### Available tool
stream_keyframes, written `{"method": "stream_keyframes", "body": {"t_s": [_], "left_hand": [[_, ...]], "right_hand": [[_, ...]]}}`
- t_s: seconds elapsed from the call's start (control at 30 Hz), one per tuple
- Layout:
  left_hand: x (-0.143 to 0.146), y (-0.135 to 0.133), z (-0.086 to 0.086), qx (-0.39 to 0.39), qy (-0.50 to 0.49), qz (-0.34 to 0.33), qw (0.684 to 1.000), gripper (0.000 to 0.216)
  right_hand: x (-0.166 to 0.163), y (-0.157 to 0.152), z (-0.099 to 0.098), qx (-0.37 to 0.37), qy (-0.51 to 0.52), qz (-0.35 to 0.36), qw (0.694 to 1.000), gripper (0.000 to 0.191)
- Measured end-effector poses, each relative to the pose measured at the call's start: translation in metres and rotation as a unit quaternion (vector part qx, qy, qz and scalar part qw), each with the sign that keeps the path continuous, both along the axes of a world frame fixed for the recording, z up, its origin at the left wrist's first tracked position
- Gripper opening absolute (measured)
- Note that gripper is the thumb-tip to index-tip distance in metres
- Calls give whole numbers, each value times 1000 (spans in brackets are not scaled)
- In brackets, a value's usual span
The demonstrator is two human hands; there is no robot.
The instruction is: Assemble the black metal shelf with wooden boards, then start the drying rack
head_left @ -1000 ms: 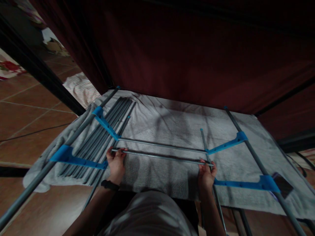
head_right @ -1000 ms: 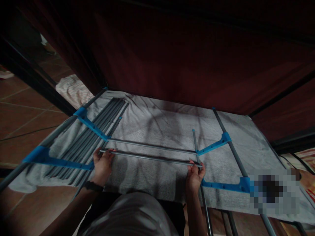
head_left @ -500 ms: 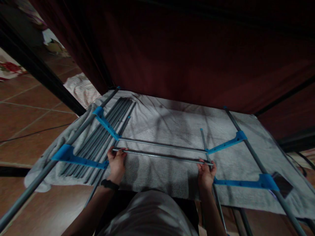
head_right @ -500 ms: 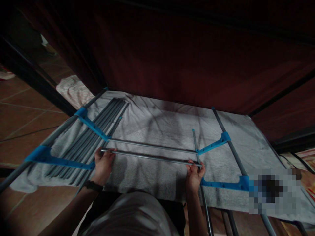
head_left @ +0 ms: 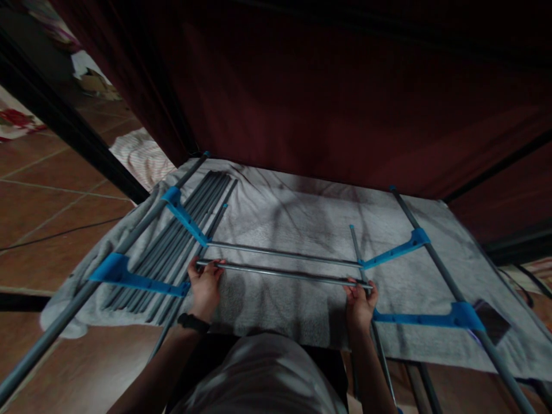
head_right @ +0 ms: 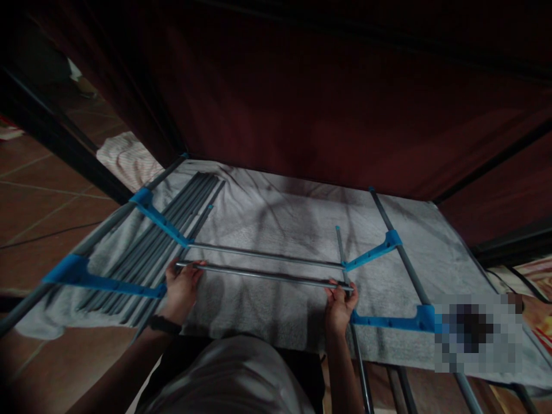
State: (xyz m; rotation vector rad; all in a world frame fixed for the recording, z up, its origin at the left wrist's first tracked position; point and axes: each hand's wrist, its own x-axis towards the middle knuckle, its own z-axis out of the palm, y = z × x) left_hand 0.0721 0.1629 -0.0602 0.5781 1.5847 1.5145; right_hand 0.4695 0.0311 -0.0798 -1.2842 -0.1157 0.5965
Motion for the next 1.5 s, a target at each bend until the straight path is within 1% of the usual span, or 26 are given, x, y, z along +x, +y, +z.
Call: {"method": "stream_keyframes", "body": {"t_s": [0.07,0.13,0.23,0.37,0.5,0.63,0.73,0.9,1.03,1.23,1.37,1.5], "left_hand": [[0,-2,-4,-9,44,-15,999,54],[0,-4,-4,-12,54,-23,998,55],[2,-6,0,-14,24,-21,999,55],[6,-7,4,14,-8,-1,1000,55],[8,-7,3,26,-16,5,1000,56],[8,-7,4,18,-21,17,999,56],[9,-6,4,21,-22,26,999,56],[9,-5,3,42,-42,40,997,50],[7,-4,2,49,-54,33,997,46],[4,-4,-4,46,-38,30,998,49],[3,-3,-10,43,-33,35,998,55],[3,-3,-9,49,-27,25,998,52]], "right_hand": [[0,0,-1,3,5,-2,1000,75],[1,1,-2,4,6,-2,1000,77],[3,0,-6,3,-1,3,1000,77],[5,-1,-10,2,-5,7,1000,76],[5,0,-12,8,-5,3,1000,78],[5,0,-12,17,-2,3,1000,82],[6,0,-12,19,5,3,1000,80],[6,1,-13,20,2,3,1000,76],[6,1,-11,23,-2,12,1000,81],[5,0,-10,30,12,11,999,81],[5,-1,-10,34,13,10,999,83],[6,-2,-10,36,7,20,999,84]]}}
